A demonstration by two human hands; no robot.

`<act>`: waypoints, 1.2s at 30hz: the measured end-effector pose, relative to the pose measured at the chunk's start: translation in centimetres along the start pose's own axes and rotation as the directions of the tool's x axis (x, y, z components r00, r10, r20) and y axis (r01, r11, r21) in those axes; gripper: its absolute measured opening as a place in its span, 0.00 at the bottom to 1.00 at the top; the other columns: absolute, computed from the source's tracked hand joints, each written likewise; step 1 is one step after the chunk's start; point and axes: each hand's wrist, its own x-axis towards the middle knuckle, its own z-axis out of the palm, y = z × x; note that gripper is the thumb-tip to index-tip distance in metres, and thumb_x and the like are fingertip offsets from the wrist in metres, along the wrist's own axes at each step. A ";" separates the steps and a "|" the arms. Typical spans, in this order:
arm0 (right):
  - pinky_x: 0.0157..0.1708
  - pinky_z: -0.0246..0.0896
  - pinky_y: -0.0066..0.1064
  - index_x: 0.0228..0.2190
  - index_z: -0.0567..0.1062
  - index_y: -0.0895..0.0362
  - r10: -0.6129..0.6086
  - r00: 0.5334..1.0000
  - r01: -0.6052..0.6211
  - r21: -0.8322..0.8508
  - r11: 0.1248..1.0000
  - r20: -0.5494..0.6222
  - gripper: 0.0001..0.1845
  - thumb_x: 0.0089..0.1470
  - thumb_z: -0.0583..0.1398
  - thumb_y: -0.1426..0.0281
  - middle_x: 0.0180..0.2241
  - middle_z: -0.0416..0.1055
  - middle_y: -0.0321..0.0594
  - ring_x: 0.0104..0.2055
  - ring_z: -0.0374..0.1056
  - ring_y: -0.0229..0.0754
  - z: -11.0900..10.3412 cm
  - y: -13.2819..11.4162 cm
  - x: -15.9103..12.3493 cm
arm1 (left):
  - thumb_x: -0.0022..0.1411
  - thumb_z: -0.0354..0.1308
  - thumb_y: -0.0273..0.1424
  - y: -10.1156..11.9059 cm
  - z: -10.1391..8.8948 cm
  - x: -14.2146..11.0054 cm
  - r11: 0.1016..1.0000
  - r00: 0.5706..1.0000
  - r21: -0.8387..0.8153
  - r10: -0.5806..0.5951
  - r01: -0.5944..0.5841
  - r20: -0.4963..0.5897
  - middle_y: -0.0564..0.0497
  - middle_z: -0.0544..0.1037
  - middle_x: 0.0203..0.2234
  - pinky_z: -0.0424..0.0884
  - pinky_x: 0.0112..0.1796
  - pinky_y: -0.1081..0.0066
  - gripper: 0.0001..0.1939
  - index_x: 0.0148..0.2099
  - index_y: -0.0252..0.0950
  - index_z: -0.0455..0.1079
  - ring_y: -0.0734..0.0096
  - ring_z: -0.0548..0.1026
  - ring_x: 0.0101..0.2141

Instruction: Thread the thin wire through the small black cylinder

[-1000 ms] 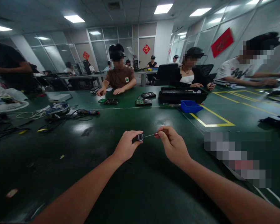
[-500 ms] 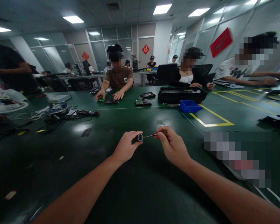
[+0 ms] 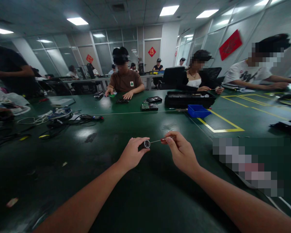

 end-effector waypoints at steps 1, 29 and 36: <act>0.40 0.69 0.37 0.42 0.69 0.52 0.004 1.000 -0.004 0.005 1.000 0.005 0.09 0.66 0.54 0.62 0.36 0.78 0.40 0.41 0.77 0.45 0.0 0.0 0.0 | 0.63 0.64 0.30 0.1 0.0 0.0 1.000 1.000 0.001 -0.004 0.004 0.000 0.52 0.77 0.50 0.64 0.55 0.57 0.21 0.57 0.45 0.70 0.60 0.71 0.50; 0.34 0.64 0.36 0.47 0.74 0.52 -0.019 0.995 0.036 -0.172 0.984 0.102 0.17 0.68 0.50 0.61 0.33 0.76 0.39 0.34 0.72 0.45 -0.4 -0.8 0.0 | 0.62 0.64 0.29 -0.2 0.2 -0.2 0.999 0.999 0.022 0.043 -0.044 0.018 0.50 0.77 0.49 0.67 0.52 0.58 0.20 0.57 0.44 0.71 0.60 0.72 0.50; 0.38 0.69 0.39 0.46 0.73 0.55 0.115 0.993 -0.114 0.045 0.992 -0.017 0.16 0.63 0.58 0.58 0.36 0.77 0.42 0.37 0.74 0.46 0.0 0.1 0.4 | 0.63 0.64 0.30 0.3 0.1 -0.2 1.000 1.000 0.013 0.008 -0.008 -0.005 0.50 0.77 0.49 0.67 0.53 0.57 0.21 0.57 0.43 0.70 0.59 0.72 0.50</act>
